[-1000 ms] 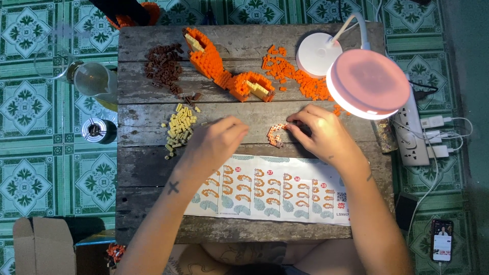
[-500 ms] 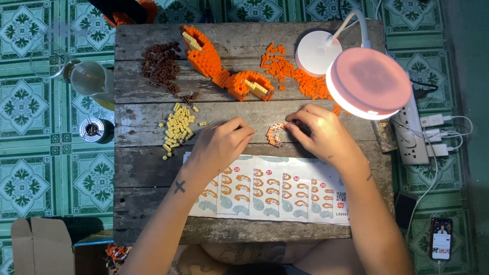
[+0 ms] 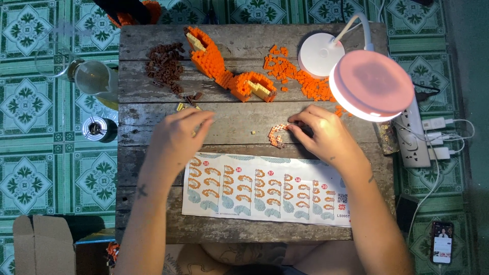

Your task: The person assembles small orange and yellow plastic beads into a curved segment by hand, following a printed instruction sheet on the table. They pick beads from piles, connect them into a chain, and periodically check the pattern on the guide.

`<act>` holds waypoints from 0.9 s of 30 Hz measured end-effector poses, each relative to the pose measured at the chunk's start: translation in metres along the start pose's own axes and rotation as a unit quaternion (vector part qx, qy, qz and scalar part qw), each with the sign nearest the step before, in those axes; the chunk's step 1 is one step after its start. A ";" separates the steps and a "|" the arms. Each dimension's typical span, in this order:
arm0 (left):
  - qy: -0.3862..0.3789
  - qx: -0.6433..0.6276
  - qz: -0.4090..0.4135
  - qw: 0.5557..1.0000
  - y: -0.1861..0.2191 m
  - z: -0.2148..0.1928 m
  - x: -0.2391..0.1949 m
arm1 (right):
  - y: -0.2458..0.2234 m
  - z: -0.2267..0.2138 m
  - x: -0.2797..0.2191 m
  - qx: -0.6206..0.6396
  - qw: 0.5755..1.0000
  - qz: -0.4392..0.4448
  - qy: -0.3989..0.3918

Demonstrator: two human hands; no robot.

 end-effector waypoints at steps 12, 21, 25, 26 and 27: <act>-0.151 0.068 -0.063 0.984 -0.005 -0.008 0.001 | 0.003 0.002 0.000 -0.003 1.000 -0.001 -0.003; -0.179 0.114 -0.133 0.968 -0.016 -0.035 -0.006 | 0.000 -0.001 0.002 0.005 1.000 0.007 -0.012; -0.193 0.137 -0.142 0.961 -0.014 -0.024 -0.021 | -0.001 0.000 0.002 -0.002 1.000 0.011 -0.011; -0.179 0.136 -0.127 0.966 -0.016 -0.021 -0.022 | 0.000 0.000 0.002 -0.002 1.000 0.011 -0.010; -0.165 0.136 -0.112 0.970 -0.017 -0.018 -0.024 | 0.000 0.001 0.003 -0.002 1.000 0.009 -0.009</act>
Point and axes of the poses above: each hand's wrist, its own x-axis towards the middle knuckle, its own z-axis out of the palm, y = z × x, the point moved 3 cm from there along x, towards the middle knuckle, and after that the axes turned 2 degrees about y, right-handed, at the moved point
